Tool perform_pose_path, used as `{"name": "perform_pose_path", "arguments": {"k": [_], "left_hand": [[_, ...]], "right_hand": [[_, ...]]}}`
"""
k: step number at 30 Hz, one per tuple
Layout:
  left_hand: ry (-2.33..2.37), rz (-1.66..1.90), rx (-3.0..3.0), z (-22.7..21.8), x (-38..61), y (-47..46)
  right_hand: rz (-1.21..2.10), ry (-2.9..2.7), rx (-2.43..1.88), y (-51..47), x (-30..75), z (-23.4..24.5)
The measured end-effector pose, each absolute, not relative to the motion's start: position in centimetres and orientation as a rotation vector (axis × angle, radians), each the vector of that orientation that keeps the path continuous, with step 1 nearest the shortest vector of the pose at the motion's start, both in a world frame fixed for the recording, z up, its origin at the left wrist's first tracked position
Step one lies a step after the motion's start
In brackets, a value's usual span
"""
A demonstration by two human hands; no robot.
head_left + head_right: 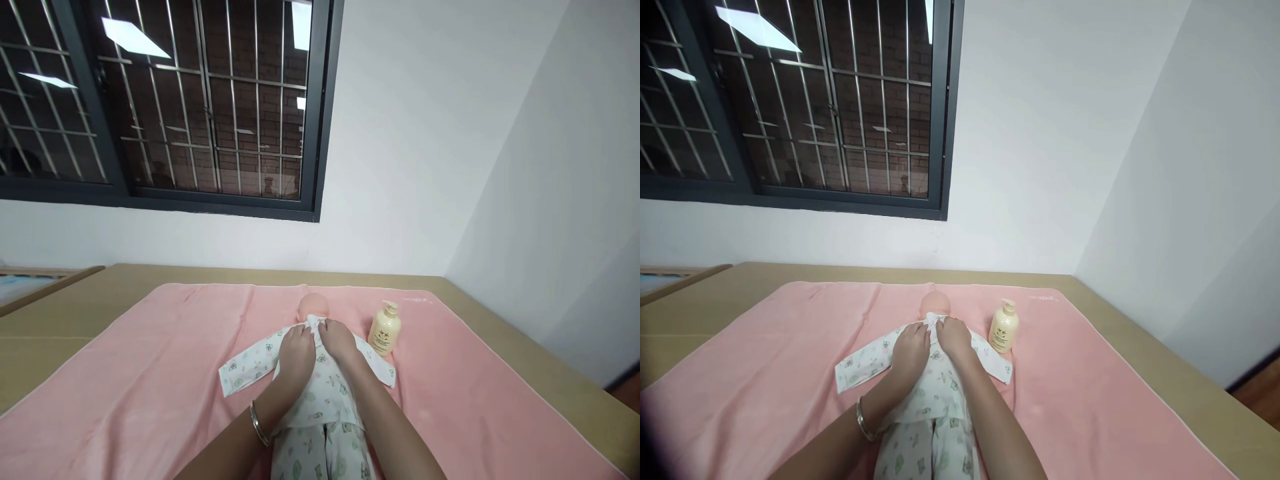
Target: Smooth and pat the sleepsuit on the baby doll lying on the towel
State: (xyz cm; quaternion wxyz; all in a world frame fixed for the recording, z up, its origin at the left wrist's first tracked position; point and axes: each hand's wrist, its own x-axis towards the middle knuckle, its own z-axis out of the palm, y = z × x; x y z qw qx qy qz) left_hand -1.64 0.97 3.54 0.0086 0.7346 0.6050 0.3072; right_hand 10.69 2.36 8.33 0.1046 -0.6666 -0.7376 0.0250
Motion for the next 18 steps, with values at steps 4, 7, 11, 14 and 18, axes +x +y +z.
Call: {"name": "perform_pose_path", "arguments": {"k": [4, 7, 11, 14, 18], "left_hand": [[1.930, 0.946, 2.191, 3.4, -2.1, 1.7], [1.911, 0.937, 2.182, 3.3, -2.5, 2.3], [1.832, 1.002, 2.229, 3.5, -2.0, 1.6], [1.769, 1.047, 2.244, 4.1, -2.2, 0.0], [1.677, 0.899, 2.189, 5.6, -5.0, -4.0]], "right_hand": [[0.013, -2.223, -1.913, 0.9, 10.4, 8.3], [-0.031, -2.258, -1.870, -0.2, 9.9, 8.0], [-0.032, -2.242, -1.862, 0.4, 10.3, 7.9], [-0.041, -2.216, -1.881, 1.3, 10.6, 7.7], [-0.058, -2.222, -1.885, 1.6, 10.4, 7.3]]}}
